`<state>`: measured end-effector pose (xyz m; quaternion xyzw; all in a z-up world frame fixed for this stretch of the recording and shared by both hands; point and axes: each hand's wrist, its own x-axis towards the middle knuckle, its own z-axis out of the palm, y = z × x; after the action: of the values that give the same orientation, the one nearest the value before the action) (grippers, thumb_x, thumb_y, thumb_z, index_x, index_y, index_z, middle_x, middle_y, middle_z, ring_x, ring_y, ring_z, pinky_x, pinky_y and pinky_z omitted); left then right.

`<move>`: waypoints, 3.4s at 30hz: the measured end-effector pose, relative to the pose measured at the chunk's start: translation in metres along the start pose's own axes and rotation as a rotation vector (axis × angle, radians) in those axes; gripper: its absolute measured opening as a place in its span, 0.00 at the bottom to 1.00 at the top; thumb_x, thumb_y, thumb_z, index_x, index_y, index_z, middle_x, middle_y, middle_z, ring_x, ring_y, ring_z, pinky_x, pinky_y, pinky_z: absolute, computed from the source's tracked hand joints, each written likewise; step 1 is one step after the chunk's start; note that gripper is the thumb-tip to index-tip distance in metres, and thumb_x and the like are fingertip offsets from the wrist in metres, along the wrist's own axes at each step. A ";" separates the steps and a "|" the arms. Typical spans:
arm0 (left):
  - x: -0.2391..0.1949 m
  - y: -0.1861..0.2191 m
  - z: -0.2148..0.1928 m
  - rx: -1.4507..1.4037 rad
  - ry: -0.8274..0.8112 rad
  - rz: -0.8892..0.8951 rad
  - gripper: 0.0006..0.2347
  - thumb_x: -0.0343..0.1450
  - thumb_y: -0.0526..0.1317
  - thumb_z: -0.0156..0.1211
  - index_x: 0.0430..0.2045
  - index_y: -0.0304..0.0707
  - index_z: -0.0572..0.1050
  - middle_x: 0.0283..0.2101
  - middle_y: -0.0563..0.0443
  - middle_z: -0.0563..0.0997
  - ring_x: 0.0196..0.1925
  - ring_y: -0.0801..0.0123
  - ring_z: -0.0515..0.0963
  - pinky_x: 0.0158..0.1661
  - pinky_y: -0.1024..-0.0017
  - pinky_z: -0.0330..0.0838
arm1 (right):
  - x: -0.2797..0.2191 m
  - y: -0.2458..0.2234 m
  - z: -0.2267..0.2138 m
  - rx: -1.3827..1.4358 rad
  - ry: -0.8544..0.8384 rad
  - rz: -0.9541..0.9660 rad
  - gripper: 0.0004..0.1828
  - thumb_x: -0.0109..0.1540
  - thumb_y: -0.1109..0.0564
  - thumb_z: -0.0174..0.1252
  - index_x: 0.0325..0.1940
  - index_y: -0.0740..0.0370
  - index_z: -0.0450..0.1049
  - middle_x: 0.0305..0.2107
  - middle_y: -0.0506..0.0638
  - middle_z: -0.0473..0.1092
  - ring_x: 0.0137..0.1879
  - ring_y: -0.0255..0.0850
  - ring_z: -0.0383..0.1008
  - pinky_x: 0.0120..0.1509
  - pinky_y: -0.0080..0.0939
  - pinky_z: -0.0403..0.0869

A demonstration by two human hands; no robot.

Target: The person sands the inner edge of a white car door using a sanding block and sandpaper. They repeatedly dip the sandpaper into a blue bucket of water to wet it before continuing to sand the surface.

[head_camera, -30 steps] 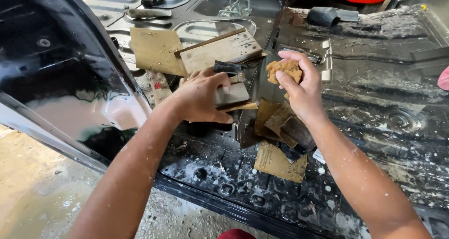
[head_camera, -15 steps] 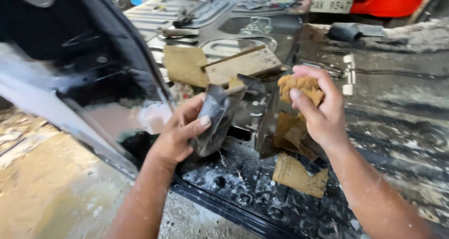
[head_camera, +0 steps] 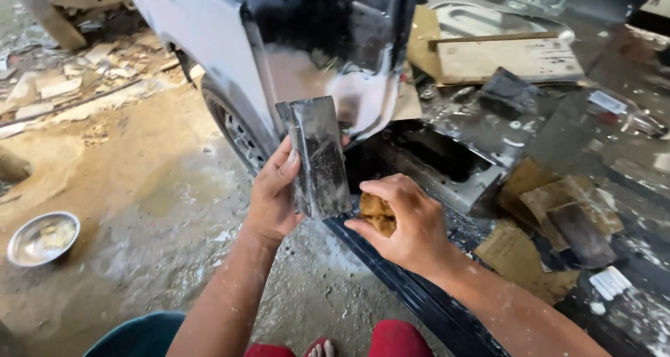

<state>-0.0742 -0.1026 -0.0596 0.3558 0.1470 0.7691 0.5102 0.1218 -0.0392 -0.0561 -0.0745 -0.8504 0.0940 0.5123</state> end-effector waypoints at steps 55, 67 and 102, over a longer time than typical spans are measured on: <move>0.031 -0.011 -0.063 1.334 0.304 0.814 0.15 0.76 0.41 0.51 0.56 0.39 0.69 0.49 0.42 0.74 0.50 0.43 0.77 0.49 0.52 0.73 | 0.146 0.053 0.044 -0.706 -0.422 -0.503 0.06 0.62 0.64 0.57 0.36 0.57 0.78 0.29 0.50 0.72 0.40 0.44 0.75 0.44 0.41 0.73; 0.070 0.019 -0.009 1.749 0.076 0.776 0.15 0.77 0.44 0.47 0.54 0.36 0.71 0.58 0.43 0.75 0.58 0.48 0.75 0.53 0.55 0.73 | 0.065 0.115 -0.089 -0.537 -0.152 -0.300 0.14 0.59 0.71 0.69 0.48 0.67 0.77 0.42 0.60 0.75 0.46 0.47 0.74 0.48 0.41 0.78; 0.070 0.011 -0.024 1.680 0.042 0.864 0.14 0.78 0.40 0.48 0.52 0.32 0.74 0.56 0.40 0.77 0.52 0.47 0.76 0.52 0.57 0.73 | 0.068 0.119 -0.089 -0.295 -0.144 0.063 0.10 0.59 0.67 0.69 0.42 0.73 0.78 0.41 0.64 0.75 0.48 0.51 0.77 0.58 0.48 0.76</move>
<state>-0.1144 -0.0419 -0.0418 0.6165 0.5176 0.5404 -0.2451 0.1725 0.0987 0.0154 -0.1686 -0.8868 -0.0108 0.4302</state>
